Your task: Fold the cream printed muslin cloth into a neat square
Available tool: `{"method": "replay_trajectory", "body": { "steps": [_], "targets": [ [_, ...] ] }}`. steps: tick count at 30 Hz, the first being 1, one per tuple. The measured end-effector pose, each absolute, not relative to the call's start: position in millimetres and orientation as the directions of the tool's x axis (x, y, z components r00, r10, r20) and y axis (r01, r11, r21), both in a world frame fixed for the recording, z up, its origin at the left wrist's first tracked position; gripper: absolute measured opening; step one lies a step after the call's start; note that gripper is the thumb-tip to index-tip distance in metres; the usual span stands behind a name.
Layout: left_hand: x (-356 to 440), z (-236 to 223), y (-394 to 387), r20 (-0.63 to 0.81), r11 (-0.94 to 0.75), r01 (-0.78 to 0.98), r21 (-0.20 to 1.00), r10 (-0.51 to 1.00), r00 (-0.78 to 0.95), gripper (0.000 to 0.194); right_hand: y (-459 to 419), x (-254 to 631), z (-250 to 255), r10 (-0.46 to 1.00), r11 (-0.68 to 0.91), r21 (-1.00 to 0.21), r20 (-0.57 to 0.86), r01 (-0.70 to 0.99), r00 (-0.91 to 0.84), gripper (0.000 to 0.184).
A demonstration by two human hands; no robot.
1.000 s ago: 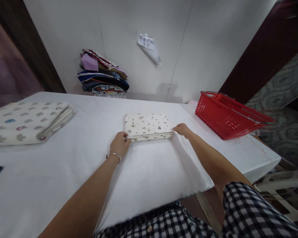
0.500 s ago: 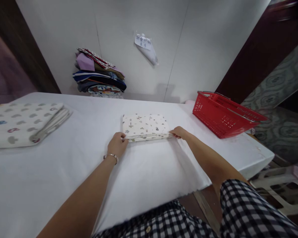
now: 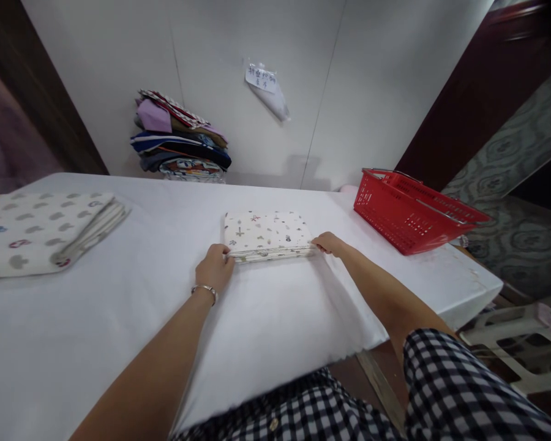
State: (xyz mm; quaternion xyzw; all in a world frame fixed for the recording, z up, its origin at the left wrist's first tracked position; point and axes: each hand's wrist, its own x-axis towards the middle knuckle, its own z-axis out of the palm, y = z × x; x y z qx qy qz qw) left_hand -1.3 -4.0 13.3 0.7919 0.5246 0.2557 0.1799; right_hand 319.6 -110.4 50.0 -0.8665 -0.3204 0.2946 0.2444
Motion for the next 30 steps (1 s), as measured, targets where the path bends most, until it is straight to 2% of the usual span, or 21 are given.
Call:
{"method": "replay_trajectory", "body": {
  "steps": [12,23,30],
  "targets": [
    [-0.7,4.7,1.6,0.224,-0.38,0.702,0.602,0.925,0.308,0.01,-112.7,318.2,47.5,0.653,-0.728,-0.616,-0.487,0.303,0.58,0.028],
    [-1.7,4.6,1.3,0.185,-0.358,0.696,0.623,0.932,0.313,0.012,-109.6,311.0,64.8,0.669,-0.729,-0.529,-0.416,0.434,0.616,0.032],
    [-1.6,7.5,-0.6,0.198,-0.367,0.686,0.628,0.928,0.315,0.011,-111.2,320.3,58.8,0.665,-0.732,-0.579,-0.492,0.36,0.562,0.03]
  ]
}}
